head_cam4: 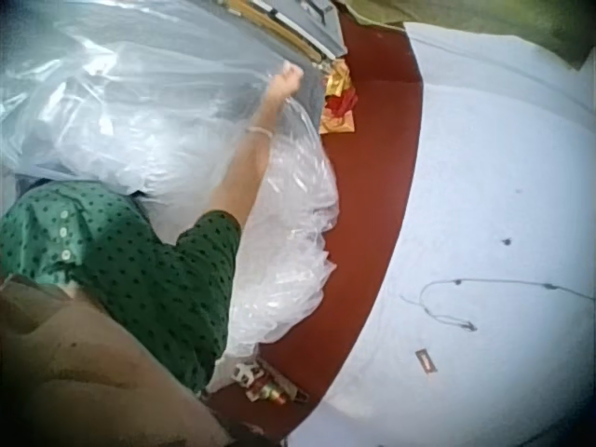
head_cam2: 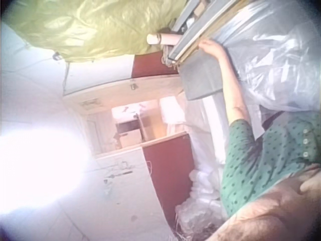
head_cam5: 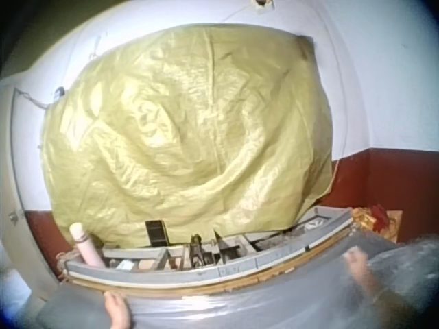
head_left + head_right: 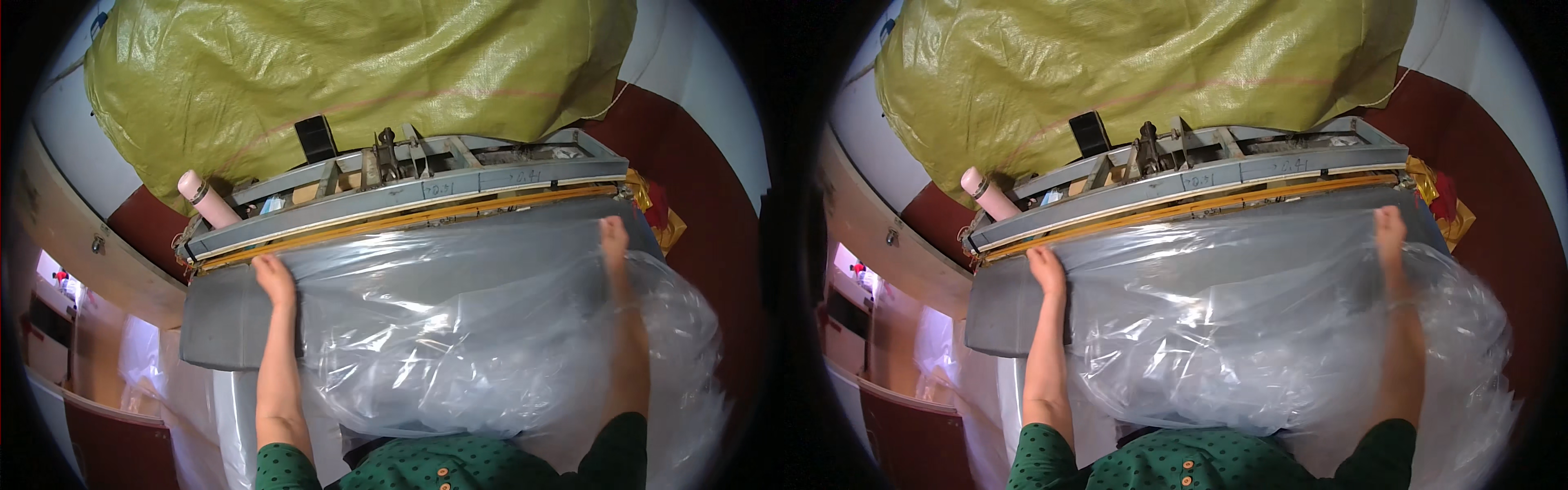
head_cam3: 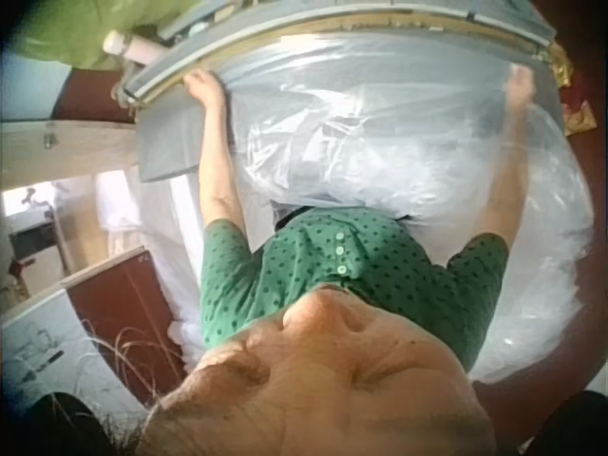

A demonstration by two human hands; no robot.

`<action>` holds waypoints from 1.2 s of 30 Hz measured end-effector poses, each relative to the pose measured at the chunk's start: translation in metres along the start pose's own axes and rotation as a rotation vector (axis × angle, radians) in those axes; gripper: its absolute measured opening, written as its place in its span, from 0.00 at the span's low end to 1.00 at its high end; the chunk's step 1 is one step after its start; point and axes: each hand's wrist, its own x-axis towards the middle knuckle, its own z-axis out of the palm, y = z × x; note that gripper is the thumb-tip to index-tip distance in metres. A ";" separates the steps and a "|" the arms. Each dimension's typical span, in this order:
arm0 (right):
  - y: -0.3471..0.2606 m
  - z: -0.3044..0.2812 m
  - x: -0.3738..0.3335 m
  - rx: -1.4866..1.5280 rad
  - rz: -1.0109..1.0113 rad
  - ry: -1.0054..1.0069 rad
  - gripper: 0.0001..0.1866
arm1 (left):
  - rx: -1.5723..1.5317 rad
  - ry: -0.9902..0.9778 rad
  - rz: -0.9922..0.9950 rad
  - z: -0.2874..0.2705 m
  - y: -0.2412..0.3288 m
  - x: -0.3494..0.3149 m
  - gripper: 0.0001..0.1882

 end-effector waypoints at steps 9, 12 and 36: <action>-0.038 0.112 0.028 0.467 0.243 0.049 0.09 | -0.054 0.021 -0.169 -0.006 -0.049 0.043 0.10; -0.036 0.116 0.029 0.496 0.232 0.080 0.11 | -0.124 -0.001 -0.217 -0.001 -0.054 0.045 0.10; -0.124 0.005 -0.016 0.170 0.022 -0.082 0.13 | 0.221 -0.163 0.029 -0.077 -0.021 0.001 0.04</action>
